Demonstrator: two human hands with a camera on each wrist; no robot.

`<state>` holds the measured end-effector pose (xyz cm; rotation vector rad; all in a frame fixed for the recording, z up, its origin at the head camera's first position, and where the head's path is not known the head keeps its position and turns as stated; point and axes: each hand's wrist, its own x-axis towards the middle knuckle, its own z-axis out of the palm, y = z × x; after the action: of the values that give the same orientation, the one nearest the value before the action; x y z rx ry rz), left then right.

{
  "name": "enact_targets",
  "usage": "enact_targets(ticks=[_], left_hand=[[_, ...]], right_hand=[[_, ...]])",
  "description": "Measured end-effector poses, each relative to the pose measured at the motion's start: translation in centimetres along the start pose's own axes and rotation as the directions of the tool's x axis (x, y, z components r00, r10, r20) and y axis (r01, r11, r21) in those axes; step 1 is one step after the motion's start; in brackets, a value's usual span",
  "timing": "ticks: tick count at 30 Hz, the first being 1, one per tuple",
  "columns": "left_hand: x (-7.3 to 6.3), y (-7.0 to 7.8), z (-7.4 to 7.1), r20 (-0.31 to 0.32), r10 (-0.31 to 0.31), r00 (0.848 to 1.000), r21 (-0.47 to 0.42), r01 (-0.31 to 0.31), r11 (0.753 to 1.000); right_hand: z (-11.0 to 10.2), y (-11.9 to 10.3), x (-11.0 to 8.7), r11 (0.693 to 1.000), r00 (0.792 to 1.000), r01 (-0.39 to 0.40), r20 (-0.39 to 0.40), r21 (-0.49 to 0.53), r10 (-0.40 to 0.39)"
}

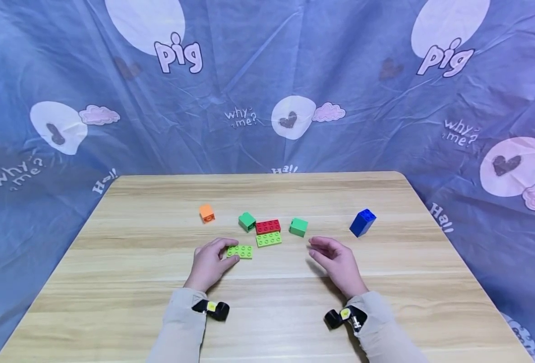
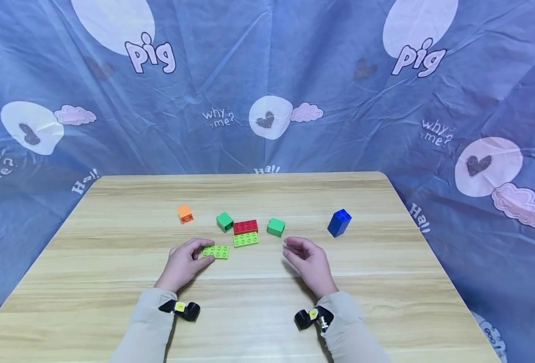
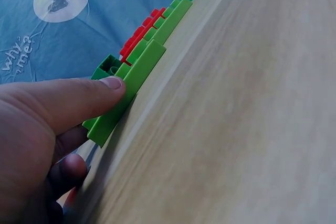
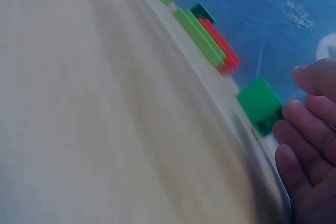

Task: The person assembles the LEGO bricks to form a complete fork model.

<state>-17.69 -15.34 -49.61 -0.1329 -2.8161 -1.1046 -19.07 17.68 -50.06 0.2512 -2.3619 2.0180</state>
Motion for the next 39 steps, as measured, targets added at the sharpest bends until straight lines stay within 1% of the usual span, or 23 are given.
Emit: enact_targets(ticks=[4, 8, 14, 19, 26, 32, 39], left_hand=[[0.0, 0.0, 0.1, -0.007, -0.006, 1.000, 0.003, 0.007, 1.000], [0.1, 0.3, 0.4, -0.013, -0.009, 1.000, 0.008, 0.009, 1.000], [0.9, 0.8, 0.9, -0.022, 0.003, 1.000, 0.005, -0.003, 1.000], [1.6, 1.0, 1.1, -0.032, -0.005, 0.999, 0.026, 0.006, 1.000], [2.3, 1.2, 1.2, -0.027, 0.000, 1.000, 0.051, 0.002, 0.999], [2.3, 1.3, 1.0, -0.031, -0.011, 0.999, 0.054, 0.013, 0.998], [2.2, 0.9, 1.0, -0.020, -0.013, 1.000, 0.065, 0.014, 0.998]], right_hand=[[1.3, -0.3, 0.7, 0.998, 0.999, -0.011, 0.034, -0.058, 0.013], [2.1, -0.6, 1.5, 0.990, 0.998, -0.012, 0.057, -0.144, 0.020], [3.1, -1.0, 2.8, 0.969, 0.998, 0.017, 0.066, -0.247, -0.001], [4.1, -0.8, 3.9, 0.952, 0.996, 0.039, 0.092, -0.303, -0.012], [5.0, -1.2, 4.7, 0.948, 0.996, 0.039, 0.092, -0.315, -0.010], [5.4, -1.3, 4.7, 0.944, 0.994, 0.024, 0.105, -0.329, 0.011], [5.9, -1.1, 4.6, 0.943, 0.996, 0.003, 0.090, -0.333, 0.028]])
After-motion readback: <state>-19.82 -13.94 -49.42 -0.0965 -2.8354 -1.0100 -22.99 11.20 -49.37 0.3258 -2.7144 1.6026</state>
